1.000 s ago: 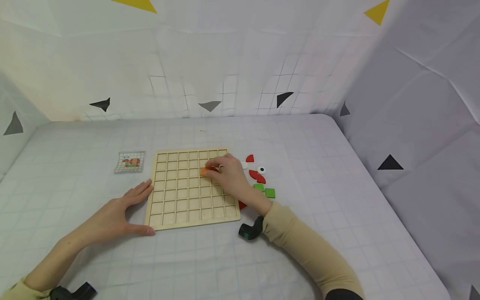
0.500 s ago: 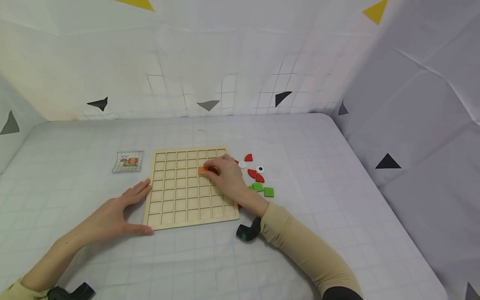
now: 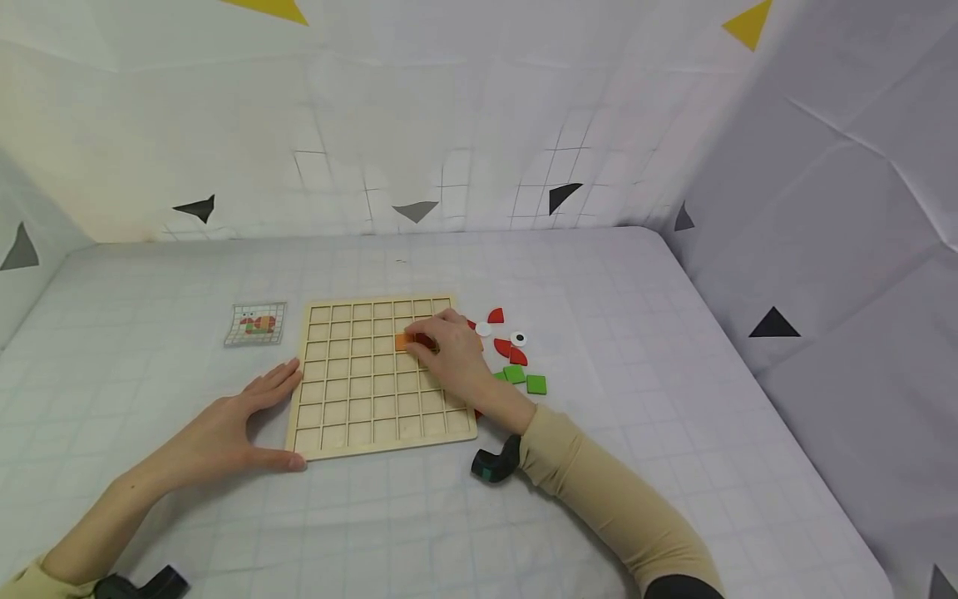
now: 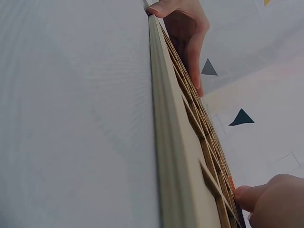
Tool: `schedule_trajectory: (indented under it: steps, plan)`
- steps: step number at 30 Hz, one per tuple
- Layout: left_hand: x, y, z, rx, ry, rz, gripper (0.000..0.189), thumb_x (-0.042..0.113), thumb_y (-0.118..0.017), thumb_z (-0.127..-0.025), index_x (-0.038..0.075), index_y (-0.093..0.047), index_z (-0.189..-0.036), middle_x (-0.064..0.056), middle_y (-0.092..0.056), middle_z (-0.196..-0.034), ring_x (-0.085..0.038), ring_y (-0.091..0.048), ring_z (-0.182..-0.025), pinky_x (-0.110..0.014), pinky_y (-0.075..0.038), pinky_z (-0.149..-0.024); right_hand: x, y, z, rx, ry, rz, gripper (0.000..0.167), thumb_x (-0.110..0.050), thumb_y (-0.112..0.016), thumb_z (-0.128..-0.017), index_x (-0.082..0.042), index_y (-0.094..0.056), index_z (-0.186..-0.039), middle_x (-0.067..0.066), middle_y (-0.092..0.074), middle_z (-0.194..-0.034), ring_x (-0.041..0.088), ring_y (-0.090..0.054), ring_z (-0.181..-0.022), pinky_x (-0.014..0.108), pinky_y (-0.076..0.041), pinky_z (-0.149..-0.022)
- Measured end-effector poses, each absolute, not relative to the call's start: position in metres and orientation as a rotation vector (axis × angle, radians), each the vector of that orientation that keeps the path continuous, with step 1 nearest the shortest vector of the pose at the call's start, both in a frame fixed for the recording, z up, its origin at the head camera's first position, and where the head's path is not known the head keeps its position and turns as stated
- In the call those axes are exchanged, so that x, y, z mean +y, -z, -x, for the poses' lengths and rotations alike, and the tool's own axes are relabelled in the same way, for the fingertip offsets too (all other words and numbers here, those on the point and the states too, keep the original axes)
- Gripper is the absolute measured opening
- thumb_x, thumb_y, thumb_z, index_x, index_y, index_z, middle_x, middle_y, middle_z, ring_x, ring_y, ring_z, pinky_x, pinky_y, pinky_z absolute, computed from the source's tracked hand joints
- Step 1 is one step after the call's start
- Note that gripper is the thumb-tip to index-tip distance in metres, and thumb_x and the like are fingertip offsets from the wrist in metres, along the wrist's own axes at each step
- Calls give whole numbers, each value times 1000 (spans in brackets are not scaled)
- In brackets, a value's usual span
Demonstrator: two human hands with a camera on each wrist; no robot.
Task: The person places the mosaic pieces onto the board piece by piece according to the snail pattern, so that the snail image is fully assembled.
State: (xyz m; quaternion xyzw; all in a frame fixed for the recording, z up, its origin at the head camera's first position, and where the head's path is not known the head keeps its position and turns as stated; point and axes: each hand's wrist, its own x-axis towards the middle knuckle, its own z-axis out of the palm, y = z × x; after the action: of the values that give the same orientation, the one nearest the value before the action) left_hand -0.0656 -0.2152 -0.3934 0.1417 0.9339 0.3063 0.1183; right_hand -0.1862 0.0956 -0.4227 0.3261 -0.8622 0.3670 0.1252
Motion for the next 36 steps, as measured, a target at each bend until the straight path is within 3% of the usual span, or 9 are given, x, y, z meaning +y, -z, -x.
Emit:
schedule_trajectory:
  steps: [9, 15, 20, 24, 28, 36]
  plan:
    - [-216, 395, 66, 2738, -893, -416, 122, 73, -79, -63, 12, -32, -157, -2, -19, -167, -48, -19, -149, -70, -20, -114, 95, 421, 186, -2506, -1038, -962, 25, -11, -77, -87, -7, -75, -112, 4, -73, -99, 18, -54, -91, 29, -45, -71]
    - [-214, 398, 67, 2740, -895, -424, 122, 73, -78, -63, 12, -32, -157, -2, -19, -167, -47, -19, -149, -70, -21, -114, 109, 401, 190, -2455, -1172, -903, 27, -13, -79, -86, -7, -76, -112, 8, -75, -103, 22, -59, -97, 43, -51, -77]
    - [-214, 397, 66, 2745, -873, -409, 123, 75, -77, -63, 11, -31, -157, -2, -19, -167, -47, -19, -149, -69, -21, -114, 134, 390, 197, -2486, -1271, -786, 22, -13, -77, -88, -11, -76, -110, 11, -73, -99, 27, -60, -98, 49, -46, -75]
    - [-215, 395, 66, 2751, -861, -404, 123, 75, -77, -63, 11, -32, -157, -3, -20, -167, -48, -19, -149, -69, -21, -115, 154, 393, 195, -2550, -1250, -751, 22, -14, -78, -88, -11, -76, -110, 10, -73, -100, 31, -60, -97, 50, -46, -79]
    - [-214, 395, 66, 2745, -870, -406, 123, 74, -78, -63, 10, -32, -157, -3, -19, -167, -48, -19, -149, -69, -21, -115, 170, 398, 190, -2593, -1258, -728, 22, -16, -77, -89, -11, -76, -110, 7, -74, -103, 26, -60, -100, 49, -50, -84]
    - [-214, 396, 67, 2743, -871, -401, 124, 74, -78, -62, 11, -31, -157, -2, -19, -167, -47, -19, -149, -67, -21, -116, 188, 410, 185, -2599, -1197, -721, 19, -14, -79, -87, -11, -77, -106, 3, -74, -101, 19, -60, -97, 40, -53, -76]
